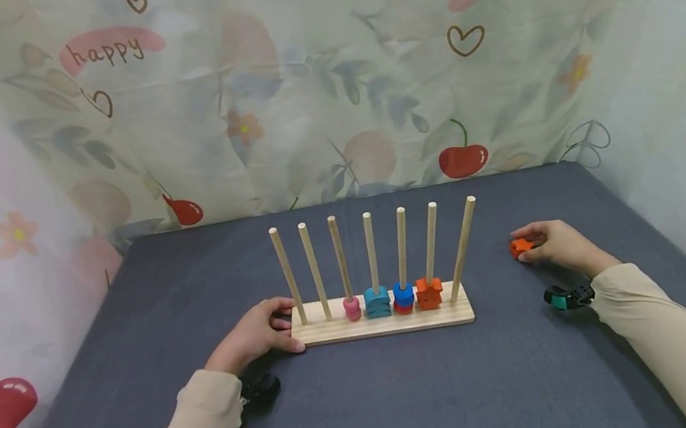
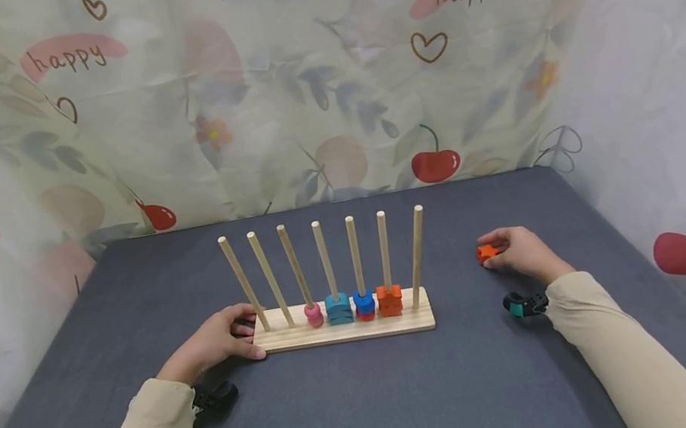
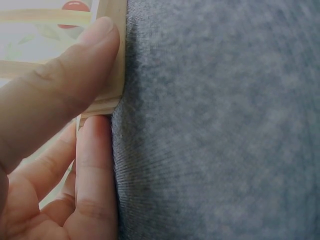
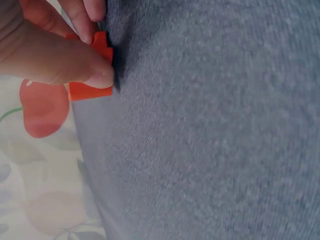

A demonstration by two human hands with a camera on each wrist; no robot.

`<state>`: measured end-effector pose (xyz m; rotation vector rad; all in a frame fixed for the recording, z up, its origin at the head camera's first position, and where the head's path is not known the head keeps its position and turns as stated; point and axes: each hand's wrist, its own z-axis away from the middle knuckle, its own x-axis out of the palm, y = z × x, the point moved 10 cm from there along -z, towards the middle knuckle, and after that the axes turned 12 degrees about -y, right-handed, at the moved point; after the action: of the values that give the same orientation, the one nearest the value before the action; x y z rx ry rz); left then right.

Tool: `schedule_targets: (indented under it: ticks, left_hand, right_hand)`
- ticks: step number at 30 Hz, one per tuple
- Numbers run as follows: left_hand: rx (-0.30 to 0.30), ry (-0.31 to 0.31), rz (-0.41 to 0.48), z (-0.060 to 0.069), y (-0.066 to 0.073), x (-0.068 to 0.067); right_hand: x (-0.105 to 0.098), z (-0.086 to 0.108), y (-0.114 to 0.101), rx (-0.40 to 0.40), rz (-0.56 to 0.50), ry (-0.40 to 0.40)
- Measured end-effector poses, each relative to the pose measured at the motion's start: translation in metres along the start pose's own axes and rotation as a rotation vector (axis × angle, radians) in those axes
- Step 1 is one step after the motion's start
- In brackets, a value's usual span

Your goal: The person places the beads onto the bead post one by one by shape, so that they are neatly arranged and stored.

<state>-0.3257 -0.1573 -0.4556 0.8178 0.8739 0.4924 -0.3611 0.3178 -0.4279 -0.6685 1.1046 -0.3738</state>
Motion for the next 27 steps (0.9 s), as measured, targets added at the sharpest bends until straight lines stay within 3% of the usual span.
schedule_targets:
  ticks: [5, 11, 16, 21, 27]
  left_hand:
    - [0.001, 0.002, -0.001, 0.000, 0.000, 0.001]
    - [-0.002, 0.007, 0.001, 0.000, 0.001, 0.000]
    - [0.001, 0.008, 0.001, 0.000, 0.001, 0.000]
    - [0.002, 0.006, 0.004, 0.001, 0.001, 0.001]
    - [0.016, 0.004, 0.006, 0.001, 0.002, 0.000]
  right_hand:
    - [-0.002, 0.006, -0.009, -0.005, -0.067, 0.048]
    - [0.000, 0.009, -0.020, -0.094, -0.411, 0.065]
    - [0.002, 0.013, -0.032, -0.181, -0.592, 0.054]
    - [0.004, 0.017, -0.047, -0.237, -0.707, 0.024]
    - [0.000, 0.023, -0.072, -0.329, -0.807, 0.049]
